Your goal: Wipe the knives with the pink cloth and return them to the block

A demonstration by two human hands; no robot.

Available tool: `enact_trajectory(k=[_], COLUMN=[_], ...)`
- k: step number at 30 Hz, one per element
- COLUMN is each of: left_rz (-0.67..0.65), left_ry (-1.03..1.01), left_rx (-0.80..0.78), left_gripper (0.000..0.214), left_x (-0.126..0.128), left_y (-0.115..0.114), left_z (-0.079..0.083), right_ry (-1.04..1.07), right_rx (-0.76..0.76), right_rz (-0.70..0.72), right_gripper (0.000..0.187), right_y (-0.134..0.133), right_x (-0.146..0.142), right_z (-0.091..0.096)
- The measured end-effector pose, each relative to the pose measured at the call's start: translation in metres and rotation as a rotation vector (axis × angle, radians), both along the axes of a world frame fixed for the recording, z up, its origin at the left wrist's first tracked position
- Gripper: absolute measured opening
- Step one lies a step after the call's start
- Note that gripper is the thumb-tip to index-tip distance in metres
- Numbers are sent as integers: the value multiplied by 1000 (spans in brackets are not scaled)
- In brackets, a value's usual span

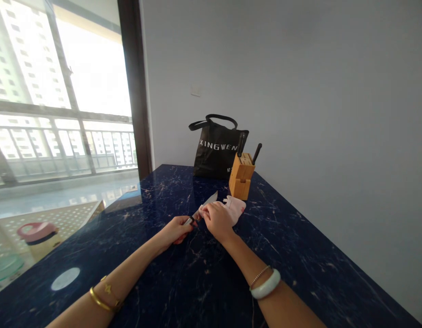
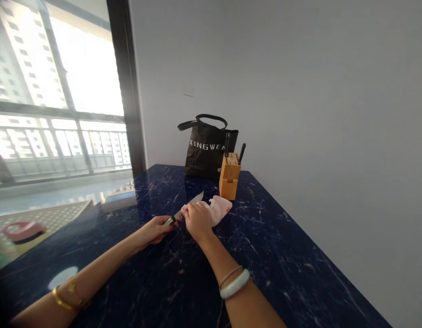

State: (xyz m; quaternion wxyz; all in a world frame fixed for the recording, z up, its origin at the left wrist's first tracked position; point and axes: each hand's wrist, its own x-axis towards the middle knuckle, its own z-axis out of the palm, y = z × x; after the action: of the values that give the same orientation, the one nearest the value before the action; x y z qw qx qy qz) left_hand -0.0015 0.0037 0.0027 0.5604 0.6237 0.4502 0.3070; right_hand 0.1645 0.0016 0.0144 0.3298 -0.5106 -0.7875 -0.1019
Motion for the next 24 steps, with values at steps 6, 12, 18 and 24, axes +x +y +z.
enact_trajectory(k=[6,12,18,24], left_rz=[38,32,65,42], left_ry=[112,201,182,258], left_rx=[101,194,174,256], left_gripper=[12,9,8,8], left_x=[0,1,0,0], left_y=[2,4,5,4], left_z=[-5,-9,-9,-12], right_ry=[-108,-39,-20,14], right_rx=[15,-2,-22,-13], right_rz=[98,88,94,92], right_gripper=[6,8,7,8], right_y=[-14,-14,-14,-15], right_x=[-17,-18,-18,-18], right_z=[3,2,2,2])
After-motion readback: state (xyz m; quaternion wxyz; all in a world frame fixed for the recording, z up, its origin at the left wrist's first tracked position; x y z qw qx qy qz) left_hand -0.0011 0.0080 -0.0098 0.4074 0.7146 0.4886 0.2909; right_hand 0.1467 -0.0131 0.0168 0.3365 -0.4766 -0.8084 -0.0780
